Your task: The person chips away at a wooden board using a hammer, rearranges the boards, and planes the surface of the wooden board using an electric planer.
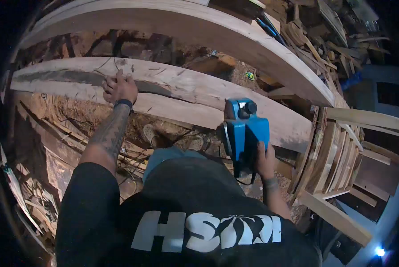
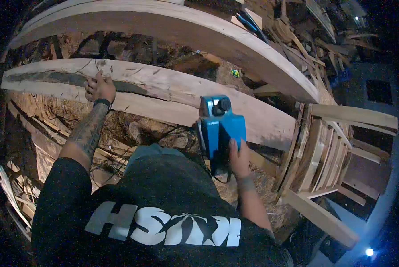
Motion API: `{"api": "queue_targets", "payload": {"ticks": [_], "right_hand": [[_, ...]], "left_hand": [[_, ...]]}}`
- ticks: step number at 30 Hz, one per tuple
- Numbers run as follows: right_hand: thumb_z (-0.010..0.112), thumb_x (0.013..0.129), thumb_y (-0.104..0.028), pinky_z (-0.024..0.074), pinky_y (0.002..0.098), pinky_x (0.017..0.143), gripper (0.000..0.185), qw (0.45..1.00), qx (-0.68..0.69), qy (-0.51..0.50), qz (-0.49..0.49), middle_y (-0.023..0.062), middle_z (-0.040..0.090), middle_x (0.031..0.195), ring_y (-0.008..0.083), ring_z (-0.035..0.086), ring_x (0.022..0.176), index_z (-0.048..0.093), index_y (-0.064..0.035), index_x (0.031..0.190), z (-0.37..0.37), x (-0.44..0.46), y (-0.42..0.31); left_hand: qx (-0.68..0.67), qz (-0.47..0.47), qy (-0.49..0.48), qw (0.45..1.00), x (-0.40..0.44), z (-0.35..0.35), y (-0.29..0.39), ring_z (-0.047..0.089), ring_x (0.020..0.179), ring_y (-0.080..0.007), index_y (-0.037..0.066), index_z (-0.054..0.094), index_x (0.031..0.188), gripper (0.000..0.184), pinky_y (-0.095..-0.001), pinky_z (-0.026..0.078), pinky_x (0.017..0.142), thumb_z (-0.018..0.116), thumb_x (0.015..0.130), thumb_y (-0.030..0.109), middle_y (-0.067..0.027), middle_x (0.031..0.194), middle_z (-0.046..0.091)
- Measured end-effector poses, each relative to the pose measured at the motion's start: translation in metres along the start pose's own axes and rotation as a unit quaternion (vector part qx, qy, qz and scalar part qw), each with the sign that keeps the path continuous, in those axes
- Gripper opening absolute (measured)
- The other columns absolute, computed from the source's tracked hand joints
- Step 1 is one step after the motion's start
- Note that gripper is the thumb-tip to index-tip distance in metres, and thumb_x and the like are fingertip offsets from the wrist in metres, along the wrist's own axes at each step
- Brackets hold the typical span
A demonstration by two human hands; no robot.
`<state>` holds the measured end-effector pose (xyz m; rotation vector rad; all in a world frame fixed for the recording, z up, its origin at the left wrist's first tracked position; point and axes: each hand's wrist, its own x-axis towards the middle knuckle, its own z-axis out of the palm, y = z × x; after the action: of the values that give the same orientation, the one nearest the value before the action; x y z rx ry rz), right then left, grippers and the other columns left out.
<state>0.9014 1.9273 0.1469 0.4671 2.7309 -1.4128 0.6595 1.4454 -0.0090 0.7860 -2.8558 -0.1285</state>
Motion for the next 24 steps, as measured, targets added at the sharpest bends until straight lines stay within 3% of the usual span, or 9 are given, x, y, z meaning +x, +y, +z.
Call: {"api": "queue_targets", "payload": {"ticks": [5, 8, 13, 16, 18, 20, 24], "right_hand": [[0.056, 0.11, -0.038, 0.0488, 0.0432, 0.077, 0.04, 0.999, -0.034, 0.01, -0.032, 0.0191, 0.066, 0.092, 0.0303, 0.062, 0.084, 0.063, 0.0018, 0.104, 0.023, 0.081, -0.016], [0.055, 0.11, -0.038, 0.0485, 0.0441, 0.077, 0.04, 0.999, 0.005, -0.035, 0.024, 0.018, 0.066, 0.091, 0.0309, 0.062, 0.084, 0.063, 0.0011, 0.104, 0.027, 0.091, -0.029], [0.053, 0.111, -0.034, 0.0482, 0.042, 0.077, 0.037, 0.998, 0.014, -0.049, -0.035, 0.0181, 0.065, 0.093, 0.0292, 0.061, 0.085, 0.063, 0.0007, 0.105, 0.021, 0.009, -0.012], [0.053, 0.111, -0.033, 0.0486, 0.0437, 0.079, 0.036, 0.997, -0.002, -0.071, 0.013, 0.02, 0.065, 0.095, 0.0334, 0.061, 0.085, 0.063, 0.0009, 0.107, 0.019, 0.001, -0.017], [0.053, 0.111, -0.034, 0.0479, 0.0453, 0.077, 0.037, 0.995, -0.054, -0.023, -0.082, 0.0209, 0.065, 0.092, 0.0345, 0.06, 0.083, 0.062, 0.0013, 0.104, 0.035, 0.038, 0.0], [0.045, 0.112, -0.039, 0.0421, 0.0465, 0.07, 0.046, 0.996, -0.031, -0.014, -0.077, 0.0223, 0.058, 0.079, 0.0361, 0.051, 0.073, 0.058, 0.0013, 0.094, 0.049, 0.077, -0.034], [0.054, 0.11, -0.036, 0.0461, 0.0458, 0.074, 0.04, 0.998, -0.012, -0.066, -0.015, 0.0199, 0.064, 0.087, 0.0317, 0.059, 0.08, 0.059, 0.0015, 0.098, 0.058, 0.093, -0.054]], "left_hand": [[-0.026, 0.014, 0.001, 1.0, -0.002, -0.006, 0.0, 0.017, 0.155, -0.0456, 0.03, 0.047, 0.152, 0.056, -0.0681, 0.015, 0.12, 0.057, 0.102, 0.051, -0.0217, 0.164, 0.03], [-0.012, 0.004, -0.013, 1.0, 0.0, -0.005, 0.0, 0.017, 0.155, -0.0468, 0.03, 0.048, 0.152, 0.055, -0.0681, 0.016, 0.119, 0.056, 0.102, 0.051, -0.0219, 0.164, 0.03], [0.003, -0.004, 0.0, 1.0, 0.005, 0.002, 0.001, 0.016, 0.155, -0.0479, 0.03, 0.045, 0.153, 0.055, -0.0679, 0.016, 0.12, 0.053, 0.104, 0.052, -0.0216, 0.165, 0.029], [0.002, 0.001, -0.009, 1.0, -0.005, -0.007, 0.002, 0.015, 0.156, -0.0477, 0.029, 0.045, 0.154, 0.055, -0.0678, 0.016, 0.12, 0.051, 0.104, 0.053, -0.0218, 0.166, 0.027], [-0.006, -0.004, -0.019, 1.0, -0.002, -0.013, 0.006, 0.014, 0.156, -0.0471, 0.028, 0.045, 0.155, 0.056, -0.0675, 0.015, 0.12, 0.05, 0.104, 0.053, -0.0221, 0.168, 0.026], [-0.016, -0.019, -0.036, 0.999, 0.0, -0.012, 0.006, 0.012, 0.157, -0.0461, 0.028, 0.044, 0.155, 0.057, -0.0673, 0.015, 0.12, 0.049, 0.104, 0.054, -0.0223, 0.169, 0.024], [-0.017, -0.007, -0.024, 1.0, -0.001, -0.015, 0.008, 0.012, 0.158, -0.045, 0.028, 0.044, 0.155, 0.058, -0.0669, 0.014, 0.121, 0.05, 0.104, 0.054, -0.0236, 0.168, 0.026]]}}
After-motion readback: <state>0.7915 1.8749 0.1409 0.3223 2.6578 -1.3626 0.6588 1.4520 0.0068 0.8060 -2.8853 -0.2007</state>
